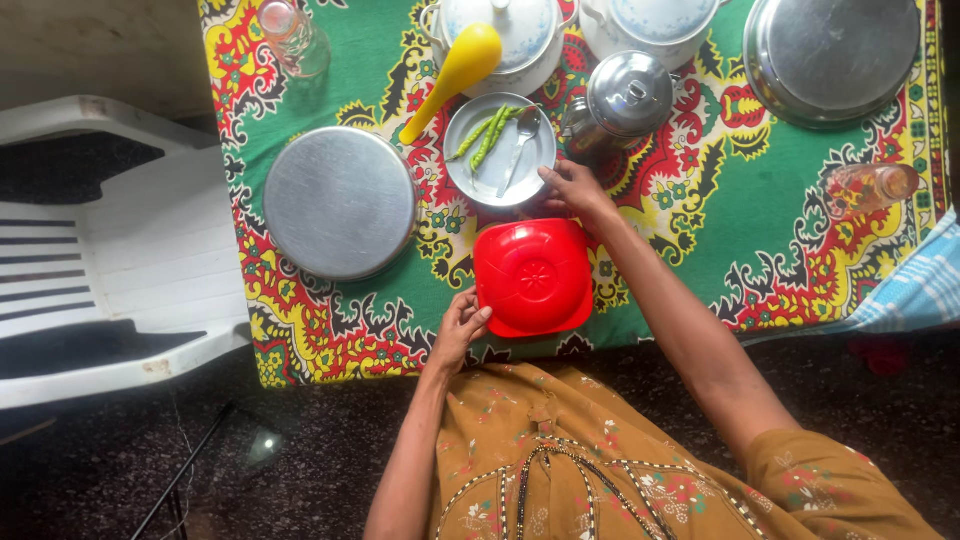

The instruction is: The person wipes a glass, a red plastic container, and a metal lid with a blue and white cloth. They then wipe the table surface and rearrange the items on the table.

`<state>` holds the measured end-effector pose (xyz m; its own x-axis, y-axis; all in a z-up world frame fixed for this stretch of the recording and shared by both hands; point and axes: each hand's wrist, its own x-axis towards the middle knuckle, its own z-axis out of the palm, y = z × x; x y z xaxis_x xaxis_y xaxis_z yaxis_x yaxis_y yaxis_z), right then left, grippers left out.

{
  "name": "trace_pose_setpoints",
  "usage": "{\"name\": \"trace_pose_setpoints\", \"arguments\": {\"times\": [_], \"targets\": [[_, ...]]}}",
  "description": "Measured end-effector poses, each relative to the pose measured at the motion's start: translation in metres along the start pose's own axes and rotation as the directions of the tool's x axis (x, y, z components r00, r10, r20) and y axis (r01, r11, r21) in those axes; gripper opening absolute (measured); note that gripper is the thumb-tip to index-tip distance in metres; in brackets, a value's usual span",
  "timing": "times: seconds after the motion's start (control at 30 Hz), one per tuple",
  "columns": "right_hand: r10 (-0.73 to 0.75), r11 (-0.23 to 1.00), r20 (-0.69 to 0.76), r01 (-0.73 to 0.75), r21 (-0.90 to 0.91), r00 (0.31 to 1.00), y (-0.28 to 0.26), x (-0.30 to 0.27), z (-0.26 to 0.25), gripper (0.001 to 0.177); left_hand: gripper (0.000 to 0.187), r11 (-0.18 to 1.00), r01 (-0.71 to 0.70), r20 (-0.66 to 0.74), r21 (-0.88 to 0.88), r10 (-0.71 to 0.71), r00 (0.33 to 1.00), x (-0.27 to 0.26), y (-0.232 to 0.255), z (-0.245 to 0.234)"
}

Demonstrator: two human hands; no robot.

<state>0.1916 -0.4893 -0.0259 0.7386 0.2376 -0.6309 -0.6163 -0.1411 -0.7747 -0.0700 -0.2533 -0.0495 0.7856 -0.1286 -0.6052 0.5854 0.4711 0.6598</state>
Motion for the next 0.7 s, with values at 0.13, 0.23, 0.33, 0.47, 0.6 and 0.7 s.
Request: {"name": "trace_pose_setpoints", "arguments": {"times": [0.13,0.23,0.33,0.47,0.6,0.7], "targets": [[-0.033,0.987,-0.030,0.028,-0.155,0.999,-0.001,-0.036,-0.010,0.041,0.028,0.998,-0.068,-0.027,-0.015,0.068,0.997,-0.005,-0.002,0.005],[-0.020,0.968,-0.051,0.006,-0.249,0.998,0.013,-0.073,-0.017,0.044,0.029,0.995,-0.072,-0.066,-0.063,0.068,0.995,-0.007,-0.002,0.011],[-0.091,0.946,0.011,0.090,-0.312,0.996,0.029,-0.094,-0.022,0.046,0.031,0.998,-0.026,-0.060,-0.056,0.023,0.998,-0.007,0.002,0.009],[-0.074,0.967,0.045,0.083,-0.239,0.996,0.037,-0.100,-0.026,0.046,0.033,0.959,0.046,-0.008,0.279,-0.045,0.999,-0.003,0.021,-0.009],[-0.094,0.965,-0.009,0.089,-0.248,0.996,0.036,-0.096,-0.026,0.043,0.037,0.732,0.003,-0.013,0.681,0.009,1.000,0.006,0.068,-0.022],[-0.114,0.975,-0.039,0.104,-0.194,0.993,0.036,-0.087,-0.029,0.040,0.038,0.566,-0.037,-0.096,0.824,0.204,0.974,0.009,0.109,-0.019]]}}
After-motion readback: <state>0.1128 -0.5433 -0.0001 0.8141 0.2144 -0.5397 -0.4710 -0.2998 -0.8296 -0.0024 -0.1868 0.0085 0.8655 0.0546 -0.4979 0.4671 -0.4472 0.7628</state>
